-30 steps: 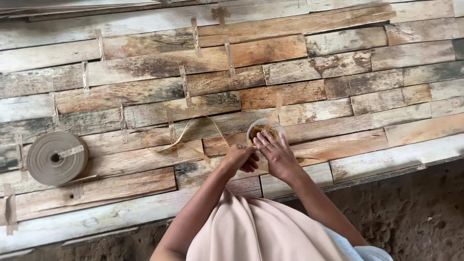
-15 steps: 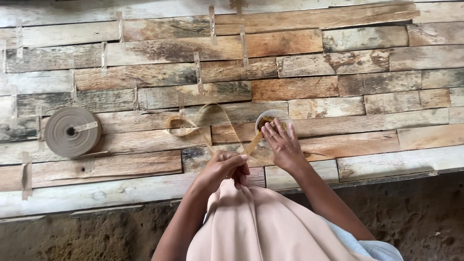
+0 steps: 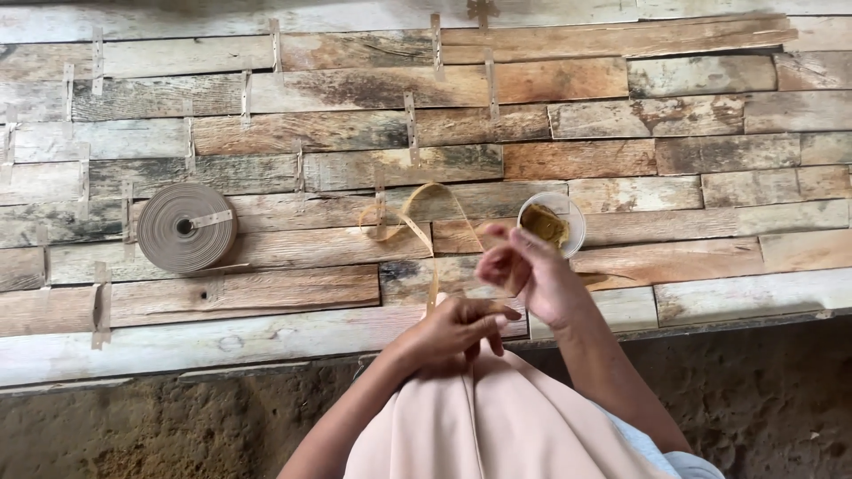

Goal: The person applies adhesive from a small container onto a perforated tape and presses the tape onto a wooden plank surface. The person repeats this process multiple times, attaching several strips of tape to the planks.

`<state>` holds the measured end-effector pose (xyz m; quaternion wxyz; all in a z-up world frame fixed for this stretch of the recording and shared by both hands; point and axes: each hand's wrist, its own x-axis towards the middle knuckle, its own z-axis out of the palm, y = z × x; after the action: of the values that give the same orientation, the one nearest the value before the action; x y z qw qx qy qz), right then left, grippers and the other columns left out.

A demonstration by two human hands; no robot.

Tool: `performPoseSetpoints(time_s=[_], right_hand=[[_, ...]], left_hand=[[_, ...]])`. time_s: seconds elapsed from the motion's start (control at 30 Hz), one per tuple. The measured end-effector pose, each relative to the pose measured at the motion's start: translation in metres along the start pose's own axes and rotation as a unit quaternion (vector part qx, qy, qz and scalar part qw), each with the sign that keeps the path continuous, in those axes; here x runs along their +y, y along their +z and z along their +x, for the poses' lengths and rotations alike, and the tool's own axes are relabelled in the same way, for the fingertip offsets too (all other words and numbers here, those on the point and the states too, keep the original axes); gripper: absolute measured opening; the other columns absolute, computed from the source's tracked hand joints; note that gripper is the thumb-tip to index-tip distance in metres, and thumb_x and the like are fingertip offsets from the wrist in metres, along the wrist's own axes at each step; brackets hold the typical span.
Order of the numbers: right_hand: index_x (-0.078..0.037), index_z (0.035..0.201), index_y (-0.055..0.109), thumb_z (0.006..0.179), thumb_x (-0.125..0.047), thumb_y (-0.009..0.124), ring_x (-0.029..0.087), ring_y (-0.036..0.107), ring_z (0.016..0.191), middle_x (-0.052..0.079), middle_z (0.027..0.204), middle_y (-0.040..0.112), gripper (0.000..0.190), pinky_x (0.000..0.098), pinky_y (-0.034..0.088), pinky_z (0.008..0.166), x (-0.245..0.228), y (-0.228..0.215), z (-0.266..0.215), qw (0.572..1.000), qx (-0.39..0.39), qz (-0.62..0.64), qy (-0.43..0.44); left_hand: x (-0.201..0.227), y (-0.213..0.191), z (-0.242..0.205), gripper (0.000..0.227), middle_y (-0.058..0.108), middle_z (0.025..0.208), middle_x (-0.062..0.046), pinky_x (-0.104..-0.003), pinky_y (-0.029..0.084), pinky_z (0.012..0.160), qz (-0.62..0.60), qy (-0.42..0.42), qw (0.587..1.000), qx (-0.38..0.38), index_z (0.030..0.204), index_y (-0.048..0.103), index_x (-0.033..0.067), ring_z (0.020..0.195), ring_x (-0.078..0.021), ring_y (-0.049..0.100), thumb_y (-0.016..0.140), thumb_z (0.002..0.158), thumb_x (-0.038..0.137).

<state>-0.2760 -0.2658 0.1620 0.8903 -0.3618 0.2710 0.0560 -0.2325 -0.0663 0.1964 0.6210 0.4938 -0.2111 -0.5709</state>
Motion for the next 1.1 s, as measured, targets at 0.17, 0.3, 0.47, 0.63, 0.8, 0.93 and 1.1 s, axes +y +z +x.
performPoseSetpoints(time_s=[0.17, 0.3, 0.47, 0.63, 0.8, 0.93, 1.1], right_hand=[[-0.011, 0.121, 0.066, 0.104, -0.037, 0.058, 0.025, 0.070, 0.059, 0.013, 0.067, 0.067, 0.032, 0.0360, 0.060, 0.050, -0.031, 0.007, -0.029, 0.986, 0.086, -0.093, -0.110], [-0.009, 0.120, 0.064, 0.105, -0.028, 0.056, 0.019, 0.062, 0.051, 0.012, 0.082, 0.067, 0.026, 0.0282, 0.053, 0.038, -0.015, 0.002, -0.034, 0.973, 0.122, -0.148, -0.125], [-0.004, 0.124, 0.063, 0.104, -0.015, 0.053, 0.016, 0.058, 0.046, 0.013, 0.080, 0.064, 0.026, 0.0249, 0.050, 0.037, 0.011, 0.021, -0.035, 0.946, 0.188, -0.208, -0.161], [-0.002, 0.125, 0.064, 0.102, -0.014, 0.053, 0.014, 0.056, 0.042, 0.013, 0.078, 0.062, 0.028, 0.0238, 0.047, 0.035, 0.018, 0.024, -0.047, 0.928, 0.228, -0.230, -0.182], [-0.001, 0.122, 0.063, 0.102, -0.014, 0.055, 0.013, 0.055, 0.047, 0.014, 0.082, 0.062, 0.025, 0.0244, 0.047, 0.038, 0.048, -0.007, -0.033, 0.913, 0.259, -0.254, -0.184], [0.002, 0.120, 0.065, 0.103, -0.011, 0.055, 0.013, 0.056, 0.048, 0.016, 0.082, 0.064, 0.024, 0.0265, 0.048, 0.039, 0.058, 0.004, -0.014, 0.899, 0.266, -0.289, -0.193], [0.001, 0.118, 0.067, 0.102, -0.012, 0.057, 0.013, 0.057, 0.049, 0.015, 0.081, 0.065, 0.023, 0.0264, 0.049, 0.041, 0.068, -0.002, -0.003, 0.900, 0.266, -0.287, -0.193]], left_hand=[[-0.075, -0.135, -0.002, 0.031, 0.076, 0.095, -0.022, -0.051, 0.056, 0.080, 0.449, -0.175, 0.872, 0.088, 0.115, 0.076, 0.0108, 0.091, -0.0451, 0.071, 0.061, 0.089, 0.020], [-0.047, -0.225, -0.048, 0.064, 0.076, 0.103, -0.018, -0.054, 0.060, 0.078, 0.581, -0.245, 0.696, 0.344, 0.147, 0.058, 0.0262, 0.096, -0.0401, 0.075, 0.058, 0.084, 0.012], [0.031, -0.188, -0.050, 0.063, 0.048, 0.152, -0.025, -0.062, 0.041, 0.110, 0.535, -0.045, 0.820, 0.201, 0.144, 0.059, 0.0164, 0.137, -0.0563, 0.042, 0.065, 0.082, 0.006], [-0.079, -0.194, 0.058, 0.049, 0.066, 0.129, -0.012, -0.050, 0.056, 0.093, 0.537, 0.125, 0.820, 0.154, 0.126, 0.070, 0.0141, 0.119, -0.0395, 0.062, 0.054, 0.081, 0.003], [-0.088, -0.176, 0.085, 0.033, 0.056, 0.108, -0.003, -0.040, 0.047, 0.088, 0.698, 0.140, 0.665, 0.225, 0.123, 0.068, 0.0224, 0.110, -0.0273, 0.055, 0.063, 0.090, 0.019], [-0.098, -0.174, 0.108, 0.038, 0.054, 0.112, -0.005, -0.045, 0.048, 0.089, 0.693, 0.155, 0.671, 0.214, 0.123, 0.068, 0.0193, 0.107, -0.0292, 0.055, 0.069, 0.089, 0.037], [-0.109, -0.170, 0.113, 0.055, 0.054, 0.116, -0.003, -0.049, 0.043, 0.095, 0.693, 0.148, 0.668, 0.227, 0.122, 0.068, 0.0212, 0.108, -0.0285, 0.051, 0.081, 0.074, 0.043]])
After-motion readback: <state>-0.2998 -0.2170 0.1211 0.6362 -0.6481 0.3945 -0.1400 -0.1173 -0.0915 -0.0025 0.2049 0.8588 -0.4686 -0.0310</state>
